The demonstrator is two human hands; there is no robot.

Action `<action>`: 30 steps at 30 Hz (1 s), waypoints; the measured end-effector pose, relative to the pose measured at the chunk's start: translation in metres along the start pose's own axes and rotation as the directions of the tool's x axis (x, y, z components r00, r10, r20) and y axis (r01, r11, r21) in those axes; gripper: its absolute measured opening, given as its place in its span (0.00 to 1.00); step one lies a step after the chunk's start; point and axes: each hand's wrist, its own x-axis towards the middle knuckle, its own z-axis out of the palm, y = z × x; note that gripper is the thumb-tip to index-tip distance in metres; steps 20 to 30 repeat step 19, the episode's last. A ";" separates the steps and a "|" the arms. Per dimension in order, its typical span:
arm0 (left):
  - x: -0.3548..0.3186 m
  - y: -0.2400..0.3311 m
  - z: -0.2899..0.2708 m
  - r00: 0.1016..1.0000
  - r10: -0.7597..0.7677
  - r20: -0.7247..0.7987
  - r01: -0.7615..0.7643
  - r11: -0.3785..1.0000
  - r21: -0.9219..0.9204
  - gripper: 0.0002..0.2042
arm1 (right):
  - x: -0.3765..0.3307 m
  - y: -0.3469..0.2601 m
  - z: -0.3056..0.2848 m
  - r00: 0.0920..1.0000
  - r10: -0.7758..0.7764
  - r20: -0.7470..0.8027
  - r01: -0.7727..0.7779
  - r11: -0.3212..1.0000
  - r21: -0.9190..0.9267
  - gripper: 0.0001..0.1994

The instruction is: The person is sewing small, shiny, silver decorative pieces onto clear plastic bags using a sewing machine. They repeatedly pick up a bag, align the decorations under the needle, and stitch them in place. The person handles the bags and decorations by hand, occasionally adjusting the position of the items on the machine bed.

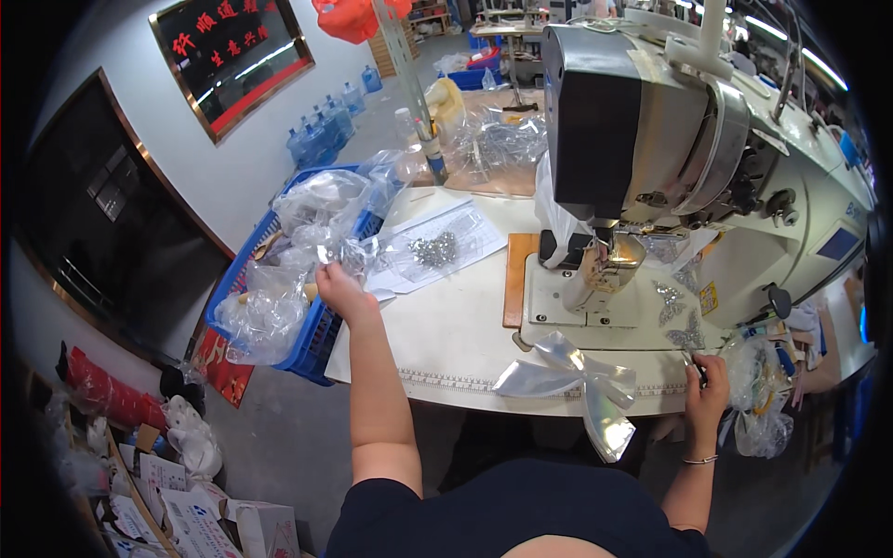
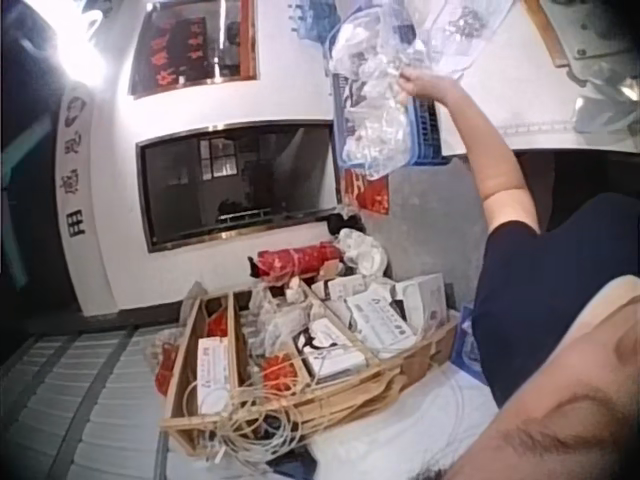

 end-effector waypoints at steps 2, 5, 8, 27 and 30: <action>0.000 -0.005 0.020 0.946 0.322 0.028 -0.315 0.900 0.301 0.07 | -0.001 0.001 -0.001 1.000 0.003 -0.004 -0.003 1.000 -0.019 0.08; -0.023 -0.014 0.054 0.817 0.488 0.307 -0.562 0.557 0.611 0.08 | -0.004 0.008 -0.001 1.000 0.008 -0.007 -0.008 1.000 -0.024 0.08; -0.035 -0.052 0.067 0.752 0.256 0.607 -0.650 0.440 0.620 0.05 | -0.005 0.014 0.001 1.000 0.015 -0.008 -0.015 1.000 -0.023 0.08; -0.024 -0.078 0.044 0.283 -0.194 0.939 -0.926 0.200 0.321 0.22 | -0.015 0.027 0.016 0.993 0.005 0.118 0.009 0.993 -0.119 0.08; -0.024 -0.078 0.044 0.283 -0.194 0.939 -0.926 0.200 0.321 0.22 | -0.015 0.027 0.016 0.993 0.005 0.118 0.009 0.993 -0.119 0.08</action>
